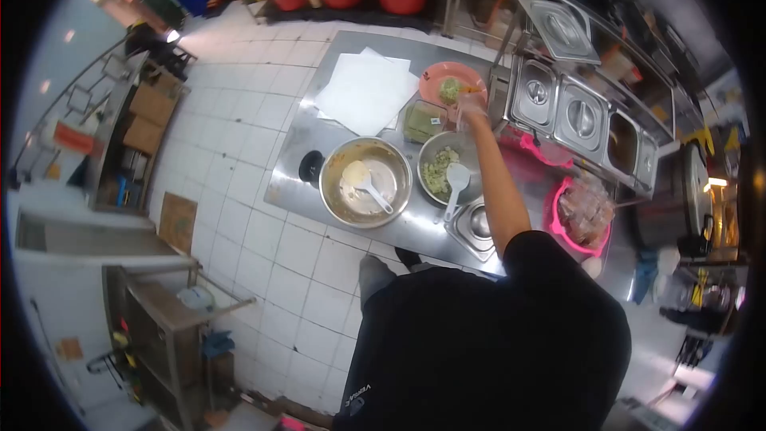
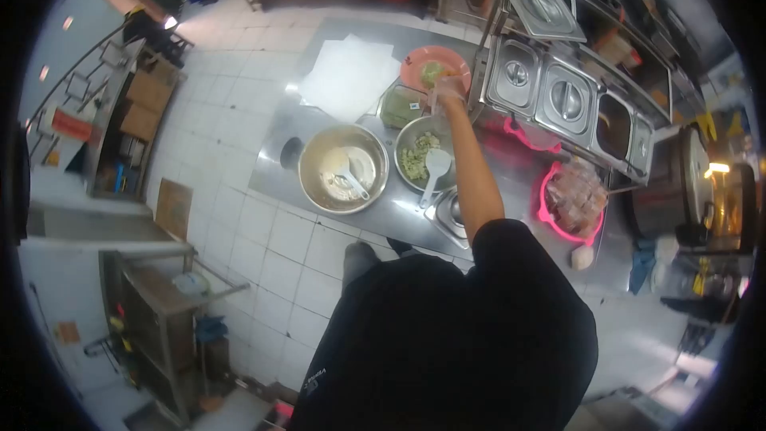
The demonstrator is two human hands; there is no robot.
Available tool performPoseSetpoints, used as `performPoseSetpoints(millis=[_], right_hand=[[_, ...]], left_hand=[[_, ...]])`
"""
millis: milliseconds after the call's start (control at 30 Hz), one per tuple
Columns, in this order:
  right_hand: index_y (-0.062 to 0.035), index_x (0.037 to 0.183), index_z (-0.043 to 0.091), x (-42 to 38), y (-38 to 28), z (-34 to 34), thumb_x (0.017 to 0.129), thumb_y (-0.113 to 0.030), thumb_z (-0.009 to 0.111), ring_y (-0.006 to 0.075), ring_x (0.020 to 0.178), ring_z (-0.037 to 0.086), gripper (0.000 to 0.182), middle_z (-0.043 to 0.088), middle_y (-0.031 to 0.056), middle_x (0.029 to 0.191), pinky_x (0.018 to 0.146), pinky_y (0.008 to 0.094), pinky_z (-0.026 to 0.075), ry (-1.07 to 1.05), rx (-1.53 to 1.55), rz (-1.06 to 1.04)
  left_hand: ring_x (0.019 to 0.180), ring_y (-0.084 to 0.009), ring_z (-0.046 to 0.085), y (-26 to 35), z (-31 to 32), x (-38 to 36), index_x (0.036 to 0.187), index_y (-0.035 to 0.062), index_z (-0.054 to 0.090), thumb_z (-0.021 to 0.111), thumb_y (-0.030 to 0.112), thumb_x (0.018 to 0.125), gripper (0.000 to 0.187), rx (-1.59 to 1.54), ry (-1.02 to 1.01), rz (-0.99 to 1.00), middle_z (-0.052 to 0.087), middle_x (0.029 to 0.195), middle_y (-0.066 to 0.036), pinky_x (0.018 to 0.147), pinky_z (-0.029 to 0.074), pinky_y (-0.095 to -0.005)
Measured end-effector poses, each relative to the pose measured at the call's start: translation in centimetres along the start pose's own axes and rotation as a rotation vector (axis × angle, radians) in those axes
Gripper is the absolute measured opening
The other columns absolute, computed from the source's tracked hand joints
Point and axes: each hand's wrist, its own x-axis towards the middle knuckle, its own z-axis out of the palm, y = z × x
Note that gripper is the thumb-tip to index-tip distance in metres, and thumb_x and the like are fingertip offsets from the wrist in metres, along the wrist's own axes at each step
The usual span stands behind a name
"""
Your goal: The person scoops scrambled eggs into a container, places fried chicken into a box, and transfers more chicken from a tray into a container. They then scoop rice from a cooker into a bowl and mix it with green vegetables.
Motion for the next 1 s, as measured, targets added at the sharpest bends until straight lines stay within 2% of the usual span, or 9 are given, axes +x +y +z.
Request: performPoseSetpoints(millis=[200, 300, 400, 500, 600, 633, 733, 833, 1000], right_hand=[[-0.0046, 0.100, 0.065, 2.2, -1.9, 0.9, 0.093, -0.027, 0.054, 0.0151, 0.067, 0.061, 0.026, 0.063, 0.0065, 0.077, 0.059, 0.0296, 0.050, 0.327, -0.224, 0.032], [-0.0057, 0.101, 0.066, -0.5, -4.4, 1.3, 0.094, -0.028, 0.054, 0.0145, 0.068, 0.061, 0.026, 0.065, 0.0062, 0.079, 0.060, 0.0291, 0.051, 0.377, -0.289, 0.011], [-0.0067, 0.101, 0.068, -6.8, -5.6, 1.7, 0.095, -0.029, 0.054, 0.0138, 0.069, 0.062, 0.027, 0.066, 0.0060, 0.080, 0.061, 0.0285, 0.052, 0.330, -0.168, -0.080], [-0.0046, 0.103, 0.062, -12.0, 0.3, 3.1, 0.098, -0.034, 0.053, 0.0112, 0.064, 0.060, 0.031, 0.066, 0.0047, 0.080, 0.058, 0.0274, 0.049, 0.244, -0.120, -0.224], [-0.0055, 0.108, 0.060, -18.8, 1.5, 10.4, 0.097, -0.031, 0.055, 0.0129, 0.073, 0.062, 0.028, 0.066, 0.0056, 0.085, 0.063, 0.0286, 0.051, 0.239, 0.183, -0.004], [-0.0061, 0.112, 0.058, -20.9, 1.0, 12.3, 0.097, -0.031, 0.056, 0.0147, 0.079, 0.063, 0.029, 0.066, 0.0069, 0.089, 0.066, 0.0302, 0.053, 0.271, 0.292, 0.050], [-0.0072, 0.119, 0.055, -25.3, -0.2, 13.5, 0.093, -0.029, 0.062, 0.0191, 0.098, 0.063, 0.034, 0.063, 0.0097, 0.104, 0.076, 0.0331, 0.053, 0.326, 0.744, 0.232], [-0.0067, 0.124, 0.050, -29.9, 3.8, 10.4, 0.094, -0.027, 0.060, 0.0212, 0.106, 0.060, 0.037, 0.060, 0.0117, 0.114, 0.081, 0.0349, 0.053, 0.402, 0.855, 0.072], [0.0005, 0.134, 0.043, -36.4, 8.1, 9.4, 0.093, -0.025, 0.058, 0.0349, 0.120, 0.053, 0.050, 0.052, 0.0246, 0.130, 0.099, 0.0430, 0.043, 0.455, -0.271, 0.006]], left_hand=[[0.094, -0.0304, 0.065, -6.3, -15.2, 14.4, 0.095, 0.0022, 0.065, 0.055, 0.024, 0.090, 0.024, 0.193, 0.322, 0.634, 0.068, 0.094, -0.013, 0.080, 0.052, -0.0434], [0.080, -0.0209, 0.062, -1.2, -34.4, 21.0, 0.105, -0.0022, 0.059, 0.049, 0.024, 0.098, 0.029, -0.576, 0.428, -0.090, 0.064, 0.088, -0.011, 0.071, 0.052, -0.0316], [0.079, -0.0173, 0.058, 16.0, -46.1, 21.4, 0.108, -0.0006, 0.055, 0.050, 0.025, 0.100, 0.027, -0.653, 0.747, 0.070, 0.060, 0.092, -0.009, 0.071, 0.050, -0.0292], [0.083, -0.0130, 0.059, 29.4, -47.6, 22.2, 0.112, 0.0014, 0.054, 0.057, 0.013, 0.096, 0.020, -0.753, 0.345, 0.464, 0.061, 0.095, -0.008, 0.071, 0.050, -0.0255], [0.084, -0.0157, 0.063, 42.8, -43.7, 18.2, 0.114, 0.0012, 0.055, 0.082, 0.017, 0.076, 0.049, -0.521, -0.229, 0.865, 0.064, 0.096, -0.009, 0.073, 0.052, -0.0293], [0.092, -0.0166, 0.061, 45.7, -42.8, 15.9, 0.118, 0.0009, 0.054, 0.079, 0.020, 0.079, 0.050, -0.464, -0.507, 0.894, 0.061, 0.103, -0.011, 0.072, 0.052, -0.0312], [0.073, -0.0165, 0.063, 48.5, -41.0, 13.5, 0.103, -0.0005, 0.060, 0.075, 0.018, 0.082, 0.032, -0.151, -0.610, 1.044, 0.064, 0.083, -0.011, 0.063, 0.049, -0.0303], [0.060, -0.0178, 0.061, 47.0, -39.2, 14.3, 0.092, 0.0002, 0.062, 0.073, 0.015, 0.083, 0.021, -0.134, -0.671, 1.155, 0.064, 0.073, -0.010, 0.059, 0.048, -0.0311], [0.059, -0.0245, 0.064, 48.7, -35.4, 12.1, 0.087, 0.0024, 0.060, 0.067, 0.013, 0.085, 0.012, -0.043, -0.805, 1.036, 0.066, 0.075, -0.013, 0.058, 0.049, -0.0356]])
